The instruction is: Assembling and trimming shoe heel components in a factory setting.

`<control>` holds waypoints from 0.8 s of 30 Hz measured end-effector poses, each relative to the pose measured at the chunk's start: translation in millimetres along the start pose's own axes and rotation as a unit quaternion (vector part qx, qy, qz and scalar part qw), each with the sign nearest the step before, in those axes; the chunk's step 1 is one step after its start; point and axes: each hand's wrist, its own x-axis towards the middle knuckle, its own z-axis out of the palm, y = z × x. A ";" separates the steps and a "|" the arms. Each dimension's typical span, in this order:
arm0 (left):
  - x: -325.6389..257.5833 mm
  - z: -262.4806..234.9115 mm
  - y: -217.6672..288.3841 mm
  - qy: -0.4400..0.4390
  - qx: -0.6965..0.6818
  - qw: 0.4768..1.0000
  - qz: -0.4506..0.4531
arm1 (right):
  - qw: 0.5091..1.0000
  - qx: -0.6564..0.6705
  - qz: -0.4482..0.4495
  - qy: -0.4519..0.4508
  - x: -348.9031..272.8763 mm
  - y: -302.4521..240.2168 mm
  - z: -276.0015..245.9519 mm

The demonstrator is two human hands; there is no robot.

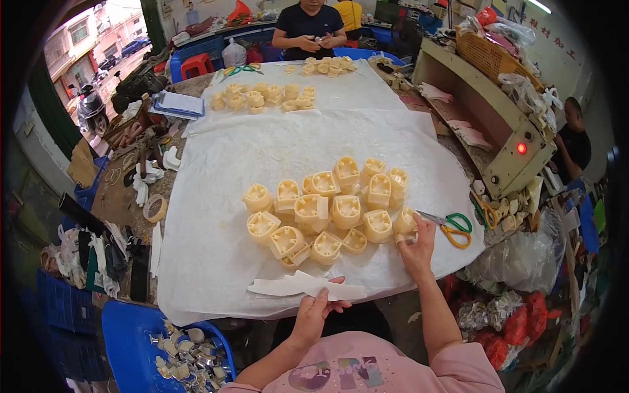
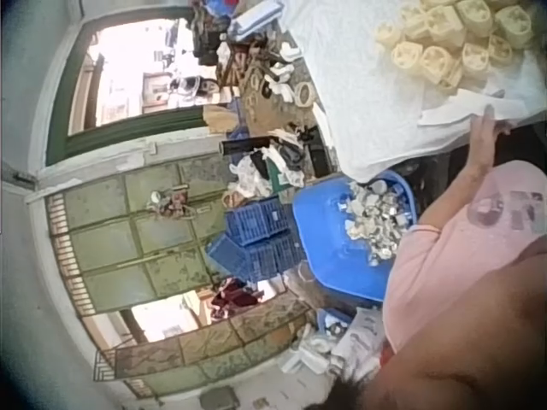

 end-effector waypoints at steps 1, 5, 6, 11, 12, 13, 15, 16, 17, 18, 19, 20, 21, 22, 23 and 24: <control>0.2 0.3 -0.4 0.001 -0.001 1.000 -0.002 | 1.000 -0.008 -0.008 0.005 -1.8 -0.1 1.6; 0.3 4.9 0.4 -0.006 0.002 1.000 -0.006 | 1.000 -0.026 -0.011 -0.003 -1.6 0.3 0.7; 1.0 6.4 -0.1 -0.010 0.005 1.000 -0.008 | 1.000 -0.026 -0.010 -0.003 -2.2 2.6 0.4; 0.0 7.8 -3.0 -0.010 0.015 1.000 -0.012 | 0.997 -0.046 0.025 -0.060 -4.8 1.2 -6.4; 0.4 9.2 -2.9 -0.011 0.018 1.000 -0.009 | 0.997 -0.045 0.026 -0.062 -5.8 2.0 -5.9; 0.6 10.3 -2.8 -0.012 0.021 1.000 -0.006 | 0.997 -0.024 0.033 -0.060 -7.0 3.0 -5.0; -0.7 11.5 -2.8 -0.008 0.025 1.000 -0.009 | 0.997 -0.001 0.040 -0.062 -8.4 2.8 -4.1; -1.2 11.7 -2.8 -0.007 0.030 0.999 -0.011 | 0.997 -0.006 0.033 -0.068 -8.5 1.0 -5.1; -1.0 10.9 -3.1 -0.003 0.030 0.999 -0.012 | 0.997 -0.012 0.027 -0.074 -8.2 -0.8 -6.1; -0.4 9.7 -3.7 -0.004 0.030 0.999 -0.010 | 0.997 -0.012 0.028 -0.077 -7.2 -0.2 -9.1; -0.4 9.0 -4.0 -0.004 0.030 0.999 -0.008 | 0.995 -0.061 0.010 -0.079 -5.4 2.1 -13.4; -1.5 9.1 -3.5 -0.002 0.030 0.999 -0.010 | 0.990 -0.111 -0.008 -0.081 -4.0 3.6 -16.4; -1.5 10.1 -2.8 -0.002 0.035 0.999 -0.009 | 0.991 -0.104 -0.014 -0.086 -3.0 4.6 -18.2; -1.1 10.9 -2.5 -0.002 0.040 0.999 -0.009 | 0.991 -0.106 -0.011 -0.086 -1.7 6.5 -17.4; -0.1 11.3 -3.0 -0.004 0.040 0.999 -0.011 | 0.995 -0.062 -0.015 -0.080 0.0 9.0 -15.2; 0.2 11.3 -4.1 -0.006 0.043 0.999 -0.009 | 0.997 -0.018 -0.018 -0.073 1.8 8.0 -14.6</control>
